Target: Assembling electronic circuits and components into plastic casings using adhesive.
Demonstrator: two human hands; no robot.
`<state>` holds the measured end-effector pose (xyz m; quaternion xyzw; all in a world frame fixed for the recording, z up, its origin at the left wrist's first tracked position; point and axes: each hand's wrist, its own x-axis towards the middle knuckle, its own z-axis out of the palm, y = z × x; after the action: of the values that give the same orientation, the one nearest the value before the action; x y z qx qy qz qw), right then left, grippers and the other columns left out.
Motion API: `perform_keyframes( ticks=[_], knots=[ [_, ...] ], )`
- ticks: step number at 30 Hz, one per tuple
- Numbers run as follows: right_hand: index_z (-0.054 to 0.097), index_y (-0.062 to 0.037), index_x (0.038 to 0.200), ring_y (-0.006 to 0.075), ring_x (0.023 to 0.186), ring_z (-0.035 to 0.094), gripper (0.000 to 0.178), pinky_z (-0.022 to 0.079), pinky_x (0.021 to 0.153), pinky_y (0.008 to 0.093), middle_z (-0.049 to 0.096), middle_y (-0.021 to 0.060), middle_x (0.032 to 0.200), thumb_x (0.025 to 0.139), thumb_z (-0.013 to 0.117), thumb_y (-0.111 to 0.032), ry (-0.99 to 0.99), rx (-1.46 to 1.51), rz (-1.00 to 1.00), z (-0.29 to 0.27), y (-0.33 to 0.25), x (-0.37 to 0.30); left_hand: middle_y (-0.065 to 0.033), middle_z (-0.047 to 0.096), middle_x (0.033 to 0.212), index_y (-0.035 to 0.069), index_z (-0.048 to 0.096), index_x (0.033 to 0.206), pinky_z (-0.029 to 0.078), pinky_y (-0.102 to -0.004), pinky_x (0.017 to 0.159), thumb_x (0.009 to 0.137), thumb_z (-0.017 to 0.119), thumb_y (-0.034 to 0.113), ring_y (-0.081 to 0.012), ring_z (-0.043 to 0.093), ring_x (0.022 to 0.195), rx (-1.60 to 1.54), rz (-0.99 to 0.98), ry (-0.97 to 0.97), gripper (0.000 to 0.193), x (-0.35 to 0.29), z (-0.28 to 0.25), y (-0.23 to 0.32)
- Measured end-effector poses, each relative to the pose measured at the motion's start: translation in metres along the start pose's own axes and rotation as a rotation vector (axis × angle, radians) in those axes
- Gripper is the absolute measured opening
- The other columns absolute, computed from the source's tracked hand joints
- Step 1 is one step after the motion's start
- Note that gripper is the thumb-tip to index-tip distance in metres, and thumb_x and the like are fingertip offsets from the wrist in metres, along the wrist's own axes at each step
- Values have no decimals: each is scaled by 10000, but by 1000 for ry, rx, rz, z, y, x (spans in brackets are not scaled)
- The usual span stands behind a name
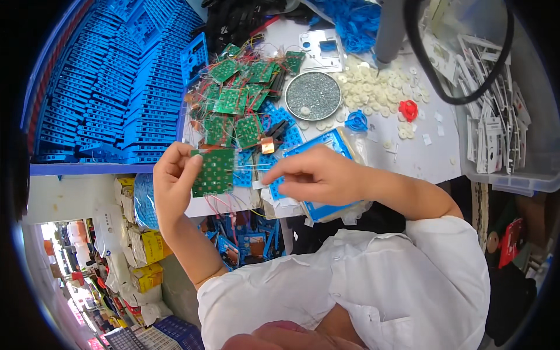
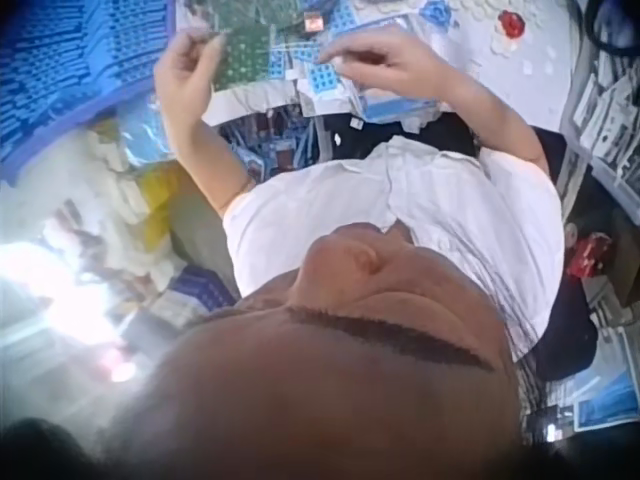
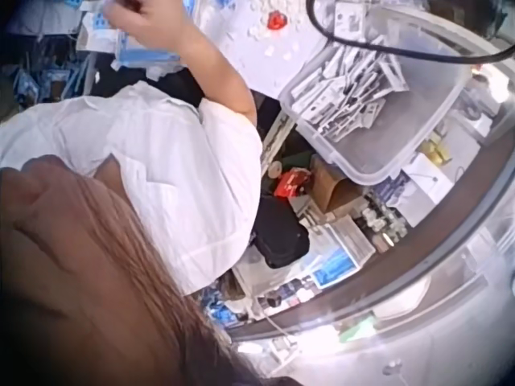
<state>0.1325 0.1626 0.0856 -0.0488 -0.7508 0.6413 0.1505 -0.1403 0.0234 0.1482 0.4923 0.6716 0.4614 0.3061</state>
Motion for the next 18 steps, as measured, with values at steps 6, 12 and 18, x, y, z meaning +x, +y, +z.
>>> perform_keyframes(
  ticks=[6, 12, 18],
  knots=[
    [651, -41, 1340, 44, 630, 591, 330, 491, 592, 216, 707, 21, 856, 1029, 558, -100, -64, 284, 241, 13, -13, 5, 96, 486, 660, 11, 616, 975, 241, -200, 533, 982, 660, 58, 22, 356, 596, -58, 56, 56, 64, -12, 23, 12],
    [643, -45, 1354, 46, 623, 598, 340, 494, 577, 214, 714, 27, 873, 1032, 558, -114, -60, 280, 236, 14, -5, -4, 88, 505, 662, 14, 612, 981, 244, -199, 530, 982, 667, 64, 19, 368, 593, -66, 75, 87, 75, -14, 31, 12],
    [623, -6, 1350, 83, 621, 602, 369, 515, 573, 254, 712, 61, 921, 1031, 567, -184, -58, 429, 304, 15, -4, 9, 70, 515, 638, 19, 622, 960, 266, -205, 522, 968, 676, 47, 16, 375, 586, 72, 161, 116, 62, -20, 43, 21]
  ],
)
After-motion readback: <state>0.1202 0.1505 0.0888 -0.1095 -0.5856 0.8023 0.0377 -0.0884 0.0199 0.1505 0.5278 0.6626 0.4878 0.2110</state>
